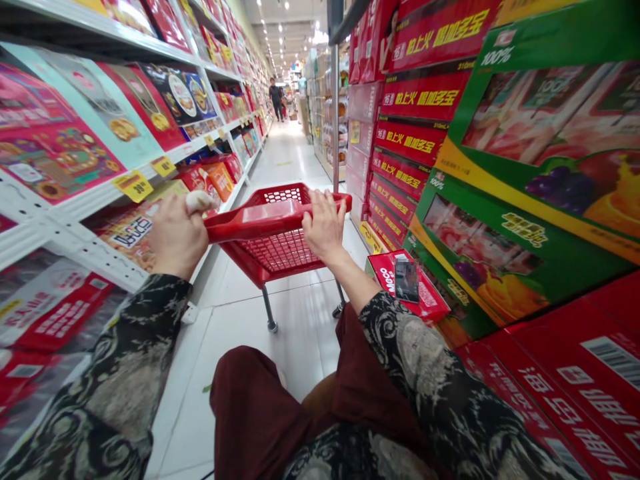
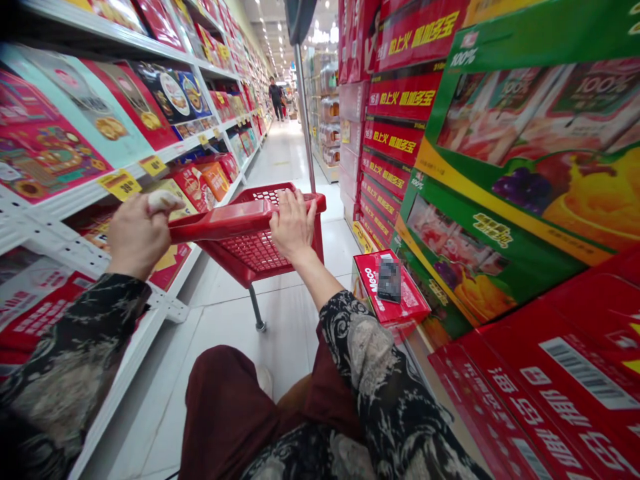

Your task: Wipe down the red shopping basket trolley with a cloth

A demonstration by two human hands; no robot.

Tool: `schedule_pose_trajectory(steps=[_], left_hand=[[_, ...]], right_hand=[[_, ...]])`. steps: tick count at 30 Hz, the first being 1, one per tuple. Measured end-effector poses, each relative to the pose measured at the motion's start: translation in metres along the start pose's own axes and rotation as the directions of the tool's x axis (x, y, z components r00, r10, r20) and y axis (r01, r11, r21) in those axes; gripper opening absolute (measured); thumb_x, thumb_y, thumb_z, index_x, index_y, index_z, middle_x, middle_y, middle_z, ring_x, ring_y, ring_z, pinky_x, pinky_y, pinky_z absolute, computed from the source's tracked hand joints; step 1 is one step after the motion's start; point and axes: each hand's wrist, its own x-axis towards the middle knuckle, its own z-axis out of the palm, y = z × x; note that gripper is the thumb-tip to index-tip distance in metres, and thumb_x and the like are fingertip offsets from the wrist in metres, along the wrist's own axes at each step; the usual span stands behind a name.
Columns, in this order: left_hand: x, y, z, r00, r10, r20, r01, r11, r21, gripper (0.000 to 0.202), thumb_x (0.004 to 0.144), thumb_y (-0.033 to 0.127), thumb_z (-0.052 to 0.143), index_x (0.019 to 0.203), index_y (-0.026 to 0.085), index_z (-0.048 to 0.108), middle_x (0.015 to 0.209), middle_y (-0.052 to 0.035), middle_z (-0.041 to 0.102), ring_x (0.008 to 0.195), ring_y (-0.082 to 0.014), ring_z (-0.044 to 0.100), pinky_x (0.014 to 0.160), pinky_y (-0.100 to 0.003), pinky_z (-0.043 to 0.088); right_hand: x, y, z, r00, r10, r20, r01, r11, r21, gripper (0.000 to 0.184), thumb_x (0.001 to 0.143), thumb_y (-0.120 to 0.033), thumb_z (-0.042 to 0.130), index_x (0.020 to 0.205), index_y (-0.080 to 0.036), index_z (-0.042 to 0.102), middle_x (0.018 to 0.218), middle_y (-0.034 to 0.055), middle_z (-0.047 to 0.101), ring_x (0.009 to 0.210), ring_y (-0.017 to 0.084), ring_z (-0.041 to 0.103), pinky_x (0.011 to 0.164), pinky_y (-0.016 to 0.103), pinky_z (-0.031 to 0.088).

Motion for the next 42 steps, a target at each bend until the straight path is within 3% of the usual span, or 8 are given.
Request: schedule_pose_trajectory(steps=[6, 11, 15, 19, 25, 31, 35, 42], left_hand=[[-0.012, 0.029, 0.018, 0.990, -0.029, 0.135, 0.025, 0.999, 0.028, 0.037, 0.085, 0.030, 0.035, 0.107, 0.017, 0.062, 0.105, -0.0115, 0.067, 0.100, -0.0321, 0.060, 0.088, -0.048, 0.045], [-0.018, 0.080, 0.041, 0.972, 0.202, 0.118, -0.185, 0.973, -0.136, 0.041, 0.084, 0.022, 0.036, 0.120, 0.014, 0.056, 0.125, -0.0122, 0.059, 0.118, -0.0270, 0.052, 0.103, -0.042, 0.037], [-0.028, 0.100, 0.057, 0.939, 0.336, 0.076, -0.327, 0.939, -0.107, 0.049, 0.085, 0.023, 0.040, 0.133, 0.014, 0.044, 0.140, -0.0136, 0.048, 0.133, -0.0297, 0.038, 0.109, -0.051, 0.029], [-0.030, 0.083, 0.053, 0.931, 0.358, 0.069, -0.352, 0.932, -0.084, 0.042, 0.088, 0.025, 0.038, 0.128, 0.020, 0.051, 0.143, -0.0104, 0.045, 0.136, -0.0305, 0.033, 0.110, -0.056, 0.024], [-0.016, 0.055, 0.050, 0.964, 0.267, -0.017, -0.267, 0.958, -0.105, 0.042, 0.085, 0.022, 0.041, 0.124, 0.014, 0.054, 0.140, -0.0145, 0.047, 0.134, -0.0304, 0.035, 0.112, -0.052, 0.025], [-0.023, 0.093, 0.071, 0.920, 0.391, 0.026, -0.383, 0.911, -0.153, 0.040, 0.086, 0.019, 0.039, 0.123, 0.017, 0.055, 0.132, -0.0113, 0.056, 0.129, -0.0267, 0.044, 0.109, -0.048, 0.031], [-0.030, 0.102, 0.069, 0.902, 0.429, 0.048, -0.419, 0.897, -0.142, 0.037, 0.086, 0.020, 0.040, 0.119, 0.020, 0.057, 0.131, -0.0098, 0.057, 0.128, -0.0264, 0.044, 0.108, -0.048, 0.031], [-0.023, 0.047, 0.042, 0.965, 0.264, 0.002, -0.263, 0.961, -0.090, 0.037, 0.085, 0.022, 0.040, 0.116, 0.017, 0.059, 0.128, -0.0121, 0.056, 0.124, -0.0283, 0.046, 0.106, -0.048, 0.032]], right_hand=[[-0.005, -0.003, 0.007, 1.000, -0.025, 0.010, 0.025, 1.000, -0.002, 0.048, 0.090, -0.020, 0.037, 0.138, -0.017, 0.043, 0.141, 0.0069, 0.048, 0.136, 0.024, 0.033, 0.116, 0.057, 0.006], [-0.008, -0.005, 0.011, 0.997, -0.066, 0.030, 0.067, 0.997, -0.029, 0.050, 0.090, -0.021, 0.037, 0.140, -0.017, 0.039, 0.144, 0.0060, 0.045, 0.138, 0.023, 0.030, 0.117, 0.054, 0.006], [-0.010, 0.001, 0.017, 0.995, -0.097, 0.024, 0.098, 0.995, -0.032, 0.054, 0.087, -0.016, 0.037, 0.141, -0.015, 0.037, 0.146, 0.0067, 0.041, 0.139, 0.021, 0.028, 0.118, 0.049, 0.009], [-0.012, 0.006, 0.022, 0.992, -0.128, 0.004, 0.128, 0.992, -0.008, 0.062, 0.081, -0.011, 0.037, 0.143, -0.013, 0.032, 0.147, 0.0068, 0.039, 0.140, 0.020, 0.027, 0.118, 0.047, 0.010], [-0.014, 0.005, 0.023, 0.988, -0.152, -0.029, 0.153, 0.988, 0.021, 0.067, 0.077, -0.011, 0.039, 0.144, -0.011, 0.030, 0.147, 0.0078, 0.038, 0.140, 0.021, 0.025, 0.119, 0.047, 0.008], [-0.012, 0.005, 0.022, 0.989, -0.147, -0.020, 0.147, 0.989, 0.001, 0.072, 0.077, -0.011, 0.038, 0.147, -0.015, 0.022, 0.150, 0.0067, 0.035, 0.141, 0.022, 0.024, 0.117, 0.051, 0.012], [-0.011, 0.009, 0.018, 0.988, -0.154, -0.026, 0.154, 0.988, -0.010, 0.072, 0.076, -0.008, 0.039, 0.146, -0.015, 0.025, 0.148, 0.0073, 0.036, 0.140, 0.022, 0.027, 0.117, 0.049, 0.013], [-0.017, 0.007, 0.017, 0.978, -0.203, -0.044, 0.206, 0.976, 0.069, 0.074, 0.072, -0.005, 0.037, 0.145, -0.014, 0.026, 0.146, 0.0073, 0.040, 0.138, 0.020, 0.030, 0.117, 0.048, 0.014]])
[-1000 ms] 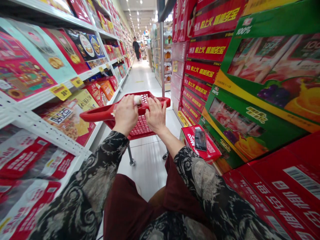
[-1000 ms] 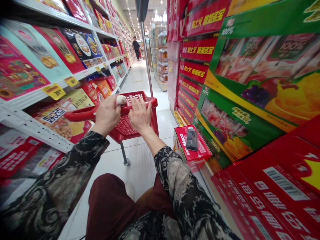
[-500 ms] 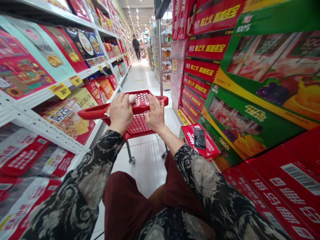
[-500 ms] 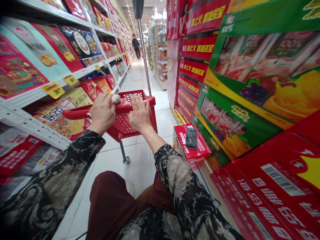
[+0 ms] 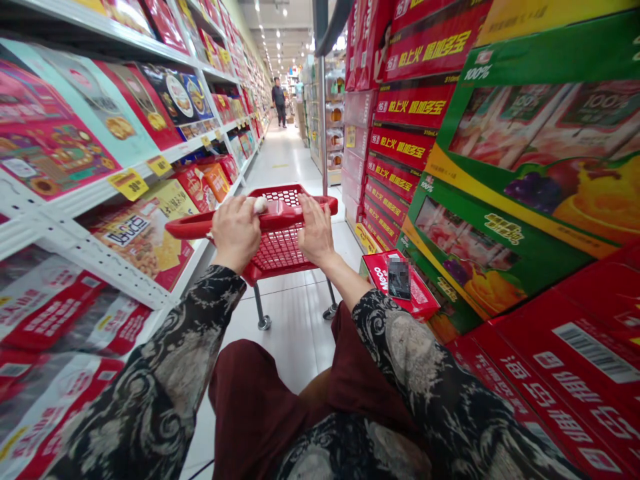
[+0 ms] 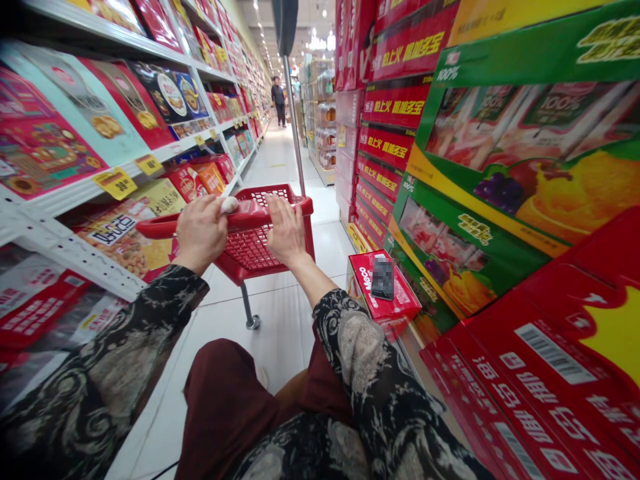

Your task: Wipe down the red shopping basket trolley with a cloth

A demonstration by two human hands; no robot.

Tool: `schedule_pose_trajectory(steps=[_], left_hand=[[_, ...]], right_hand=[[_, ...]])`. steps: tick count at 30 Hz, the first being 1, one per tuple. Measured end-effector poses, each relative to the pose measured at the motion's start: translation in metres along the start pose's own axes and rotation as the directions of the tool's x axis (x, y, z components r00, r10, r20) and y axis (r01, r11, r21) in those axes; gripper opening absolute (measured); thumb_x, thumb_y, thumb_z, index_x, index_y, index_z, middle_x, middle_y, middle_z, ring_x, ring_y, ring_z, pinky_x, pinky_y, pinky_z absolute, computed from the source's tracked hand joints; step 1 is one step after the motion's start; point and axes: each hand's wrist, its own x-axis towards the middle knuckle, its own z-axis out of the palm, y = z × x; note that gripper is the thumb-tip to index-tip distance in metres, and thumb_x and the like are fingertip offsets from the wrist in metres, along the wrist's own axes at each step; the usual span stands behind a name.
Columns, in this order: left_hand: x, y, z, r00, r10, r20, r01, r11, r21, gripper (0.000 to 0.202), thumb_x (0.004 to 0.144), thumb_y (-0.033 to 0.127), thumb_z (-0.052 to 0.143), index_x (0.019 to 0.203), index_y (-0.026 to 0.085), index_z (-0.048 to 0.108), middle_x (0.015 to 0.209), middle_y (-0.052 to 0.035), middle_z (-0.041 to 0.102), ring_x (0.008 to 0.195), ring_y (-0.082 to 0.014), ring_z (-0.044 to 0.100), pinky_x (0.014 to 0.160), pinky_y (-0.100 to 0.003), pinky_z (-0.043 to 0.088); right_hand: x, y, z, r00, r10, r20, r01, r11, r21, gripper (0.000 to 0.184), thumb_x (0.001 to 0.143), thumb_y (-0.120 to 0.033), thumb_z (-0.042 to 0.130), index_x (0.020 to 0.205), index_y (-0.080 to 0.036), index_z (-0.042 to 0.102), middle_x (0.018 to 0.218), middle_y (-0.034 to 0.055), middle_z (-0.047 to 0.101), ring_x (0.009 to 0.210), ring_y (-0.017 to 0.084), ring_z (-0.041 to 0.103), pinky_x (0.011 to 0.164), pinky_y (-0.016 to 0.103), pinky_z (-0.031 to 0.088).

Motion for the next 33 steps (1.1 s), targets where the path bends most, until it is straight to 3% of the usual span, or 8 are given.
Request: schedule_pose_trajectory(steps=[3, 11, 14, 19, 22, 28, 30, 33], left_hand=[[0.001, -0.006, -0.003, 1.000, -0.025, -0.005, 0.025, 1.000, 0.006, 0.037, 0.085, 0.021, 0.039, 0.115, 0.016, 0.060, 0.124, -0.0133, 0.058, 0.118, -0.0284, 0.050, 0.104, -0.047, 0.036], [-0.004, 0.039, 0.016, 0.978, 0.204, 0.041, -0.205, 0.978, 0.023, 0.037, 0.087, 0.019, 0.039, 0.118, 0.020, 0.058, 0.130, -0.0102, 0.056, 0.125, -0.0255, 0.045, 0.105, -0.045, 0.035], [-0.008, 0.025, 0.008, 0.982, 0.189, 0.026, -0.189, 0.981, 0.029, 0.038, 0.087, 0.019, 0.039, 0.119, 0.022, 0.058, 0.132, -0.0099, 0.055, 0.126, -0.0258, 0.044, 0.105, -0.047, 0.034], [-0.009, -0.009, -0.008, 0.998, 0.018, -0.064, -0.015, 0.999, 0.042, 0.038, 0.085, 0.020, 0.040, 0.117, 0.019, 0.060, 0.132, -0.0130, 0.054, 0.126, -0.0288, 0.043, 0.105, -0.050, 0.033], [-0.009, -0.001, -0.006, 0.998, 0.031, -0.049, -0.030, 0.999, 0.028, 0.039, 0.086, 0.020, 0.038, 0.119, 0.019, 0.059, 0.132, -0.0126, 0.054, 0.126, -0.0279, 0.044, 0.105, -0.049, 0.033], [-0.015, 0.042, 0.008, 0.973, 0.225, 0.046, -0.225, 0.974, -0.008, 0.039, 0.088, 0.020, 0.037, 0.122, 0.021, 0.057, 0.134, -0.0098, 0.054, 0.130, -0.0255, 0.041, 0.107, -0.046, 0.033], [-0.016, 0.038, 0.006, 0.971, 0.234, 0.049, -0.234, 0.972, -0.018, 0.039, 0.089, 0.021, 0.036, 0.122, 0.022, 0.057, 0.134, -0.0091, 0.054, 0.130, -0.0254, 0.041, 0.107, -0.046, 0.032], [-0.016, 0.013, -0.004, 0.986, 0.164, 0.026, -0.164, 0.986, -0.014, 0.040, 0.088, 0.021, 0.036, 0.121, 0.022, 0.058, 0.135, -0.0104, 0.053, 0.130, -0.0265, 0.040, 0.107, -0.049, 0.031]], right_hand=[[0.000, -0.006, 0.000, 1.000, 0.010, -0.007, -0.009, 0.999, 0.032, 0.074, 0.071, -0.005, 0.037, 0.144, -0.013, 0.028, 0.144, 0.0079, 0.043, 0.135, 0.020, 0.033, 0.117, 0.047, 0.015], [0.000, -0.011, -0.007, 1.000, 0.015, -0.001, -0.015, 0.999, 0.050, 0.069, 0.073, -0.003, 0.034, 0.141, -0.012, 0.033, 0.140, 0.0090, 0.048, 0.130, 0.017, 0.040, 0.116, 0.042, 0.019], [-0.002, -0.009, -0.010, 1.000, -0.005, 0.007, 0.004, 0.999, 0.052, 0.068, 0.072, -0.002, 0.034, 0.140, -0.010, 0.035, 0.140, 0.0094, 0.048, 0.130, 0.017, 0.040, 0.116, 0.041, 0.020], [-0.004, -0.013, -0.012, 0.999, 0.036, -0.016, -0.035, 0.998, 0.043, 0.072, 0.071, -0.002, 0.034, 0.142, -0.013, 0.033, 0.136, 0.0080, 0.051, 0.128, 0.017, 0.042, 0.115, 0.043, 0.021], [-0.006, -0.016, -0.012, 0.999, 0.034, -0.022, -0.033, 0.999, 0.037, 0.071, 0.071, -0.003, 0.035, 0.141, -0.013, 0.034, 0.138, 0.0076, 0.050, 0.128, 0.017, 0.041, 0.116, 0.044, 0.020], [-0.011, -0.016, -0.015, 0.999, 0.040, -0.030, -0.040, 0.999, -0.010, 0.064, 0.075, -0.005, 0.036, 0.138, -0.012, 0.039, 0.140, 0.0081, 0.049, 0.133, 0.018, 0.037, 0.117, 0.043, 0.016], [-0.012, -0.013, -0.018, 0.999, 0.045, -0.011, -0.045, 0.999, -0.023, 0.065, 0.074, -0.004, 0.037, 0.139, -0.013, 0.039, 0.141, 0.0078, 0.048, 0.134, 0.018, 0.037, 0.117, 0.044, 0.016], [-0.012, -0.010, -0.020, 0.999, 0.042, -0.003, -0.042, 0.999, -0.021, 0.068, 0.072, -0.004, 0.038, 0.139, -0.012, 0.038, 0.142, 0.0083, 0.046, 0.134, 0.019, 0.036, 0.117, 0.044, 0.016]])
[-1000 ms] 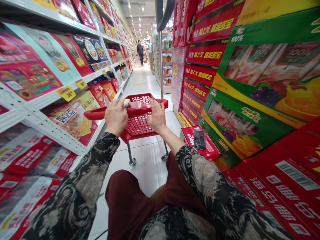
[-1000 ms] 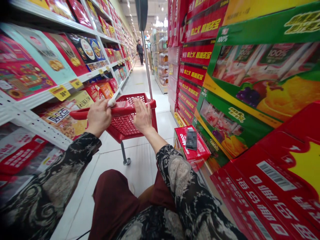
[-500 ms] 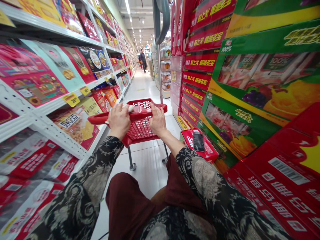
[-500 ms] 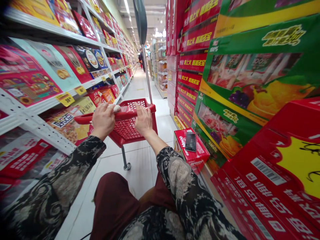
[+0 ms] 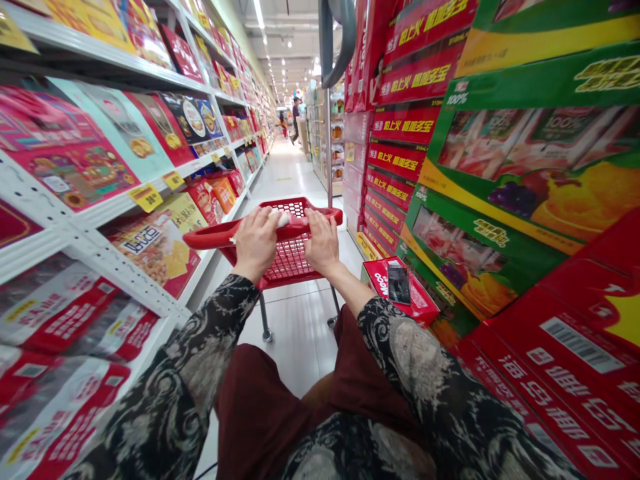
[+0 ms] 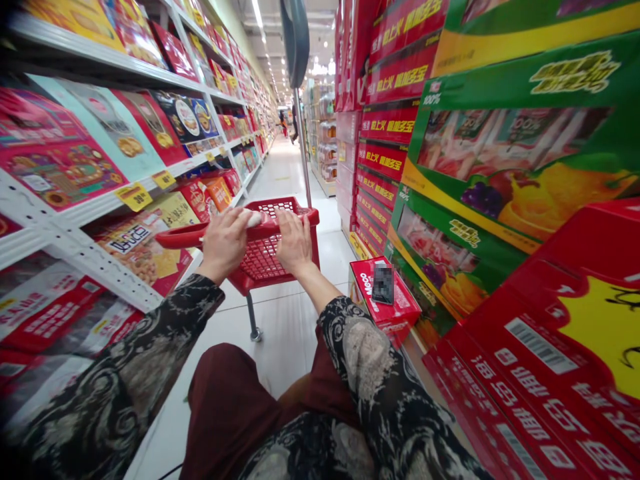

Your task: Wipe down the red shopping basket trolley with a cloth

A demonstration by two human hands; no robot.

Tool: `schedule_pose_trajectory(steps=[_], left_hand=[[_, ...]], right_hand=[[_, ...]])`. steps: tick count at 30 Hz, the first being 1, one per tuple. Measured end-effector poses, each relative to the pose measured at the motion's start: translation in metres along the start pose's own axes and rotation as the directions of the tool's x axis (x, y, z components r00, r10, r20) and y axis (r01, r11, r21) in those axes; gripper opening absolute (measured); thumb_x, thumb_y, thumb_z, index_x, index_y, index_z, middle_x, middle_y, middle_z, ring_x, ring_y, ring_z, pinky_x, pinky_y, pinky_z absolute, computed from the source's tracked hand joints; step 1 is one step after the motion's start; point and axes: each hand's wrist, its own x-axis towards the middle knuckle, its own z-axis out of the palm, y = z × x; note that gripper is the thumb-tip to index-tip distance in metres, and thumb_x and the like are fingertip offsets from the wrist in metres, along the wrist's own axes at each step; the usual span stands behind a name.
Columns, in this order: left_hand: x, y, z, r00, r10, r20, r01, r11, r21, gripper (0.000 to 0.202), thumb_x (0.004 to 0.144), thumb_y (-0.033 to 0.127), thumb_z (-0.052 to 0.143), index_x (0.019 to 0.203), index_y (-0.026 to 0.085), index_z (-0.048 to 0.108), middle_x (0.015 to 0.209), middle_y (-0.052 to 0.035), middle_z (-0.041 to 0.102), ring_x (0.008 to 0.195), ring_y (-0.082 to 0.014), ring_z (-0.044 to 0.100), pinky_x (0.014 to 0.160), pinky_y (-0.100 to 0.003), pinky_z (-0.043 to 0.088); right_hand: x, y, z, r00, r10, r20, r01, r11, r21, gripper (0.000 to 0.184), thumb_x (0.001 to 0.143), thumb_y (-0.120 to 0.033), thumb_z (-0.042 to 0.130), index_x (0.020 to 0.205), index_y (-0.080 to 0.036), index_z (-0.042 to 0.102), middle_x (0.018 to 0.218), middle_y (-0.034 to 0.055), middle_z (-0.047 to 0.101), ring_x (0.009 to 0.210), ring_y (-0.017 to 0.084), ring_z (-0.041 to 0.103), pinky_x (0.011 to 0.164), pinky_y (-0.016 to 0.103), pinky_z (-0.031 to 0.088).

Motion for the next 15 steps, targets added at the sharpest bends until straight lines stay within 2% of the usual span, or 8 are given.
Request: schedule_pose_trajectory(steps=[3, 5, 7, 12, 15], left_hand=[[-0.003, -0.026, -0.010, 0.990, -0.127, -0.054, 0.128, 0.992, 0.014, 0.040, 0.086, 0.021, 0.037, 0.118, 0.019, 0.060, 0.134, -0.0122, 0.054, 0.129, -0.0279, 0.041, 0.107, -0.049, 0.031], [-0.002, -0.030, -0.011, 0.982, -0.176, -0.064, 0.178, 0.984, 0.012, 0.039, 0.085, 0.021, 0.038, 0.117, 0.018, 0.061, 0.133, -0.0126, 0.054, 0.127, -0.0277, 0.043, 0.107, -0.048, 0.031], [0.000, -0.022, -0.008, 0.985, -0.167, -0.046, 0.167, 0.986, 0.004, 0.040, 0.085, 0.020, 0.038, 0.117, 0.019, 0.060, 0.132, -0.0121, 0.054, 0.126, -0.0270, 0.044, 0.107, -0.047, 0.032], [0.006, 0.017, 0.007, 1.000, -0.009, -0.001, 0.009, 1.000, -0.002, 0.039, 0.087, 0.018, 0.037, 0.119, 0.024, 0.058, 0.132, -0.0080, 0.055, 0.127, -0.0246, 0.044, 0.106, -0.046, 0.033], [0.003, 0.017, 0.006, 1.000, 0.029, 0.003, -0.029, 1.000, 0.006, 0.040, 0.088, 0.019, 0.035, 0.121, 0.023, 0.057, 0.134, -0.0086, 0.054, 0.129, -0.0244, 0.042, 0.106, -0.046, 0.033]], right_hand=[[0.000, 0.001, 0.002, 1.000, 0.002, -0.026, -0.001, 1.000, 0.018, 0.068, 0.071, -0.004, 0.038, 0.138, -0.011, 0.039, 0.141, 0.0089, 0.047, 0.134, 0.019, 0.037, 0.118, 0.044, 0.016], [0.000, 0.001, 0.003, 0.999, 0.008, -0.038, -0.007, 1.000, 0.027, 0.068, 0.071, -0.004, 0.037, 0.139, -0.013, 0.039, 0.140, 0.0079, 0.048, 0.133, 0.020, 0.038, 0.117, 0.045, 0.017], [0.000, 0.000, 0.004, 0.999, 0.012, -0.041, -0.011, 1.000, 0.025, 0.068, 0.071, -0.004, 0.037, 0.139, -0.014, 0.039, 0.140, 0.0073, 0.048, 0.133, 0.020, 0.037, 0.117, 0.045, 0.017], [0.000, 0.003, 0.003, 1.000, 0.005, -0.018, -0.005, 1.000, -0.010, 0.067, 0.072, -0.003, 0.037, 0.138, -0.012, 0.039, 0.141, 0.0082, 0.047, 0.134, 0.018, 0.036, 0.118, 0.044, 0.015], [0.000, 0.006, 0.004, 1.000, -0.009, -0.012, 0.009, 1.000, -0.009, 0.068, 0.072, -0.003, 0.037, 0.139, -0.013, 0.039, 0.141, 0.0083, 0.047, 0.135, 0.019, 0.035, 0.118, 0.045, 0.014]])
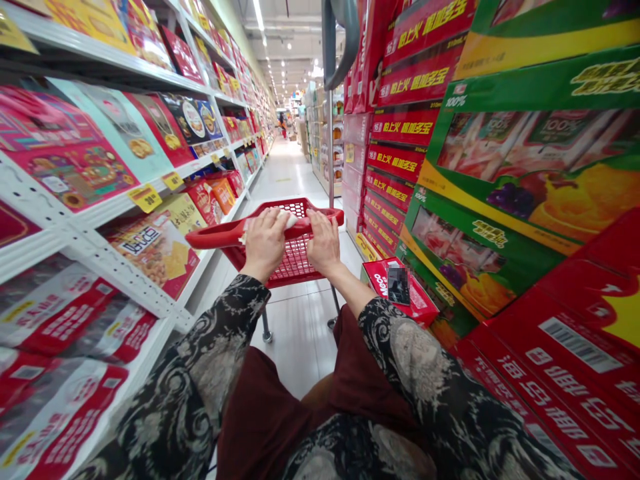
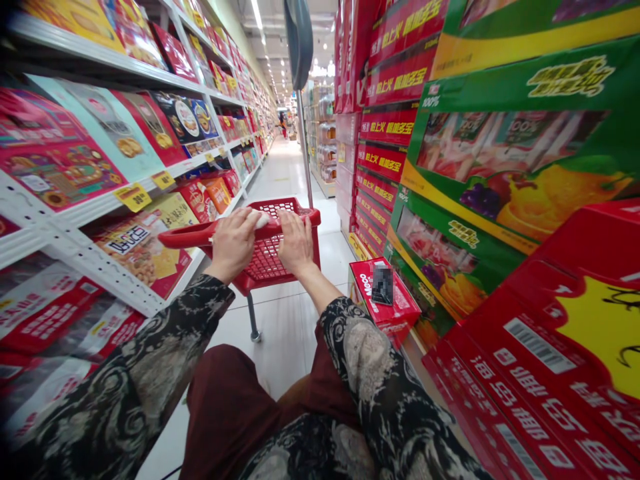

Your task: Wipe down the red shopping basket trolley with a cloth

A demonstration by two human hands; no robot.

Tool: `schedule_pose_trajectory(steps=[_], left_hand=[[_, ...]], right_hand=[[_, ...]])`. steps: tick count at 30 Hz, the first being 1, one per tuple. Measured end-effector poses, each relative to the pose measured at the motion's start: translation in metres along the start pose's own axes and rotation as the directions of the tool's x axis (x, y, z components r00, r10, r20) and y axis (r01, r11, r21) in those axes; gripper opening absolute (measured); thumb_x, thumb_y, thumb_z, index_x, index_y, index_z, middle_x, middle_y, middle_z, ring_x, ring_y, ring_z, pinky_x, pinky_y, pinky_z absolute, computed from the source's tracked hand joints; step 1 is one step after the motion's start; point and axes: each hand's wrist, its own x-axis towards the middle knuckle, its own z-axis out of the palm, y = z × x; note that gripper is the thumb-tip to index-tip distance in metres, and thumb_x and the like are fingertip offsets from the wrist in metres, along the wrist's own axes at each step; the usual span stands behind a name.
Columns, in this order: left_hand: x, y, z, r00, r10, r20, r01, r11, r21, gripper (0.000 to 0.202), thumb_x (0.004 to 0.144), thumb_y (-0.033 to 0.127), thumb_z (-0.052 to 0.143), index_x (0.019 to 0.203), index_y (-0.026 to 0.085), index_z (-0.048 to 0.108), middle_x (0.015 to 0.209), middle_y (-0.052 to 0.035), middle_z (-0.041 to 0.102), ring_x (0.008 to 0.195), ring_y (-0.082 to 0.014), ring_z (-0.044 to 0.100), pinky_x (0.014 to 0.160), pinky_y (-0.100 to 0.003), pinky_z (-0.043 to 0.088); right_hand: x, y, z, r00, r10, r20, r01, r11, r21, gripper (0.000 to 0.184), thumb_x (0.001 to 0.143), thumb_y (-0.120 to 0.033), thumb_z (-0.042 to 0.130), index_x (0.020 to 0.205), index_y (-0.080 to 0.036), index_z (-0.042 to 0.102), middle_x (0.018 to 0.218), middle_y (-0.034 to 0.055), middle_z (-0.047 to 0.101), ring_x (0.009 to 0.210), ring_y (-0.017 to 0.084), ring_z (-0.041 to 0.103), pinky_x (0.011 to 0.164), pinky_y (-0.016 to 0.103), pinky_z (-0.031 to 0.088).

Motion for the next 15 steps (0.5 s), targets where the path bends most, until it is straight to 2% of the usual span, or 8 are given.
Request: schedule_pose_trajectory(steps=[2, 5, 7, 9, 12, 15], left_hand=[[-0.006, -0.014, -0.005, 1.000, -0.026, -0.016, 0.026, 1.000, 0.002, 0.040, 0.088, 0.020, 0.034, 0.121, 0.024, 0.057, 0.134, -0.0079, 0.054, 0.129, -0.0239, 0.042, 0.107, -0.045, 0.032], [-0.015, -0.046, -0.016, 0.989, -0.135, -0.053, 0.135, 0.991, 0.001, 0.040, 0.086, 0.020, 0.037, 0.120, 0.023, 0.058, 0.134, -0.0086, 0.054, 0.129, -0.0246, 0.042, 0.108, -0.045, 0.031], [-0.018, -0.065, -0.021, 0.975, -0.211, -0.071, 0.212, 0.977, 0.005, 0.041, 0.085, 0.021, 0.038, 0.120, 0.019, 0.059, 0.133, -0.0119, 0.054, 0.128, -0.0261, 0.043, 0.109, -0.045, 0.031], [-0.019, -0.073, -0.023, 0.965, -0.251, -0.075, 0.253, 0.968, 0.009, 0.042, 0.084, 0.020, 0.038, 0.119, 0.014, 0.060, 0.131, -0.0156, 0.055, 0.126, -0.0271, 0.044, 0.109, -0.045, 0.031], [-0.015, -0.062, -0.019, 0.973, -0.224, -0.059, 0.225, 0.974, -0.004, 0.043, 0.084, 0.018, 0.035, 0.119, 0.013, 0.059, 0.129, -0.0162, 0.056, 0.125, -0.0258, 0.046, 0.109, -0.043, 0.032], [-0.006, -0.032, -0.009, 0.989, -0.146, -0.038, 0.147, 0.989, 0.009, 0.042, 0.086, 0.016, 0.034, 0.119, 0.016, 0.059, 0.130, -0.0140, 0.056, 0.125, -0.0250, 0.046, 0.107, -0.044, 0.034]], right_hand=[[0.000, 0.002, 0.000, 1.000, -0.007, -0.012, 0.007, 1.000, 0.011, 0.068, 0.071, -0.003, 0.037, 0.139, -0.014, 0.039, 0.141, 0.0075, 0.047, 0.135, 0.019, 0.036, 0.118, 0.045, 0.014], [-0.001, 0.003, 0.000, 1.000, -0.011, -0.022, 0.011, 1.000, 0.021, 0.067, 0.072, -0.003, 0.037, 0.139, -0.013, 0.039, 0.141, 0.0077, 0.047, 0.134, 0.018, 0.036, 0.118, 0.044, 0.015], [-0.001, 0.003, -0.001, 1.000, -0.022, -0.017, 0.022, 1.000, 0.018, 0.066, 0.072, -0.003, 0.037, 0.138, -0.011, 0.041, 0.140, 0.0088, 0.048, 0.133, 0.018, 0.037, 0.118, 0.044, 0.015], [-0.001, 0.003, -0.001, 1.000, -0.026, -0.016, 0.027, 1.000, 0.014, 0.066, 0.072, -0.003, 0.037, 0.137, -0.010, 0.041, 0.139, 0.0097, 0.049, 0.133, 0.019, 0.037, 0.118, 0.044, 0.015], [-0.001, 0.004, 0.000, 1.000, 0.001, -0.031, 0.000, 1.000, 0.018, 0.067, 0.070, -0.003, 0.038, 0.137, -0.009, 0.042, 0.139, 0.0111, 0.049, 0.133, 0.020, 0.038, 0.117, 0.046, 0.016], [-0.001, 0.007, 0.002, 0.998, 0.013, -0.067, -0.011, 1.000, 0.028, 0.067, 0.070, -0.004, 0.038, 0.136, -0.010, 0.043, 0.138, 0.0113, 0.050, 0.133, 0.021, 0.039, 0.116, 0.049, 0.018]])
